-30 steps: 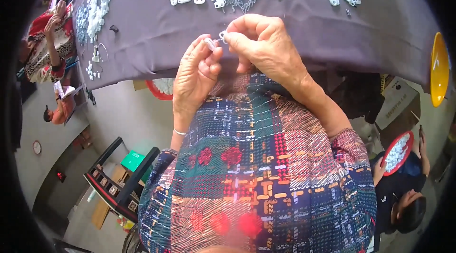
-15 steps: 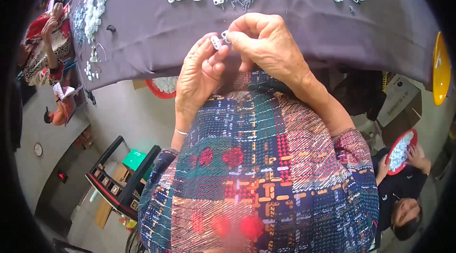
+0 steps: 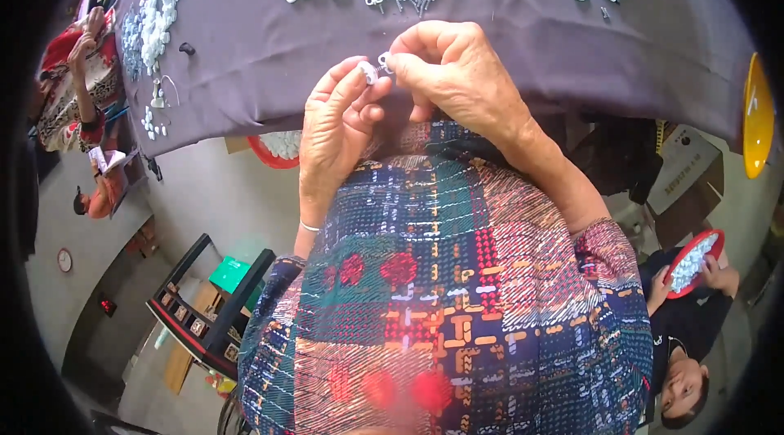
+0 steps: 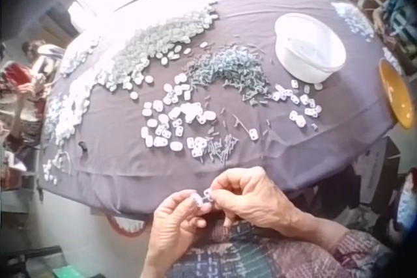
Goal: The person assembles plastic components by fitting springs and plastic pieces together by hand, then sweeps the assembled pieces into a basket.
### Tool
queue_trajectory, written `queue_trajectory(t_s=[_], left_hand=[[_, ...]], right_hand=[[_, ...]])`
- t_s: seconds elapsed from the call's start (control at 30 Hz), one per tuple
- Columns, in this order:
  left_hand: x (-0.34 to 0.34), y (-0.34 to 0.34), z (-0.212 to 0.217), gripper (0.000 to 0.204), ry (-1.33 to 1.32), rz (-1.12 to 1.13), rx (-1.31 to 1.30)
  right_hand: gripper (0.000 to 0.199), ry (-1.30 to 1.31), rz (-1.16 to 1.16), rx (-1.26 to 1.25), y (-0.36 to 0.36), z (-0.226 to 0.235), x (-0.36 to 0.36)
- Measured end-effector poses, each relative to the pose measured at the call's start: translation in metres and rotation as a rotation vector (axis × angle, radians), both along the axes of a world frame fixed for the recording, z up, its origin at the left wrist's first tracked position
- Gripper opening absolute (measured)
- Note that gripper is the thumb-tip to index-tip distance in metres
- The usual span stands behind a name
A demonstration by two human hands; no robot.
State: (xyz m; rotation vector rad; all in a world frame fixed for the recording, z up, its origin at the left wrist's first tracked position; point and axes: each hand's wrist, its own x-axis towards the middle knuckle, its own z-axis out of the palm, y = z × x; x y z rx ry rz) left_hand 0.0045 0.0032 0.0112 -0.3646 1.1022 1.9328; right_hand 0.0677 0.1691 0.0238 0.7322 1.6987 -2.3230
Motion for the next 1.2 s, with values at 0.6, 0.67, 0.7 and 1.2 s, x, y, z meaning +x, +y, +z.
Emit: queue_trajectory(t_s=[0.6, 0.67, 0.7, 1.2], left_hand=[[0.0035, -0.0037, -0.0058, 0.018, 0.068, -0.023, -0.055], [0.0035, -0.0031, -0.0048, 0.019, 0.072, -0.024, -0.052], [0.0035, -0.0033, -0.0049, 0.019, 0.071, -0.024, -0.053], [0.0048, -0.0031, -0.0025, 0.017, 0.136, -0.040, -0.098]], right_hand=[[0.016, 0.023, 0.026, 0.041, -0.0008, -0.0039, 0.0034], [0.016, 0.032, 0.023, 0.027, -0.0008, -0.0043, 0.0036], [0.016, 0.034, 0.025, 0.027, -0.0007, -0.0039, 0.0037], [0.015, 0.042, 0.041, 0.036, -0.0022, -0.0082, 0.0034]])
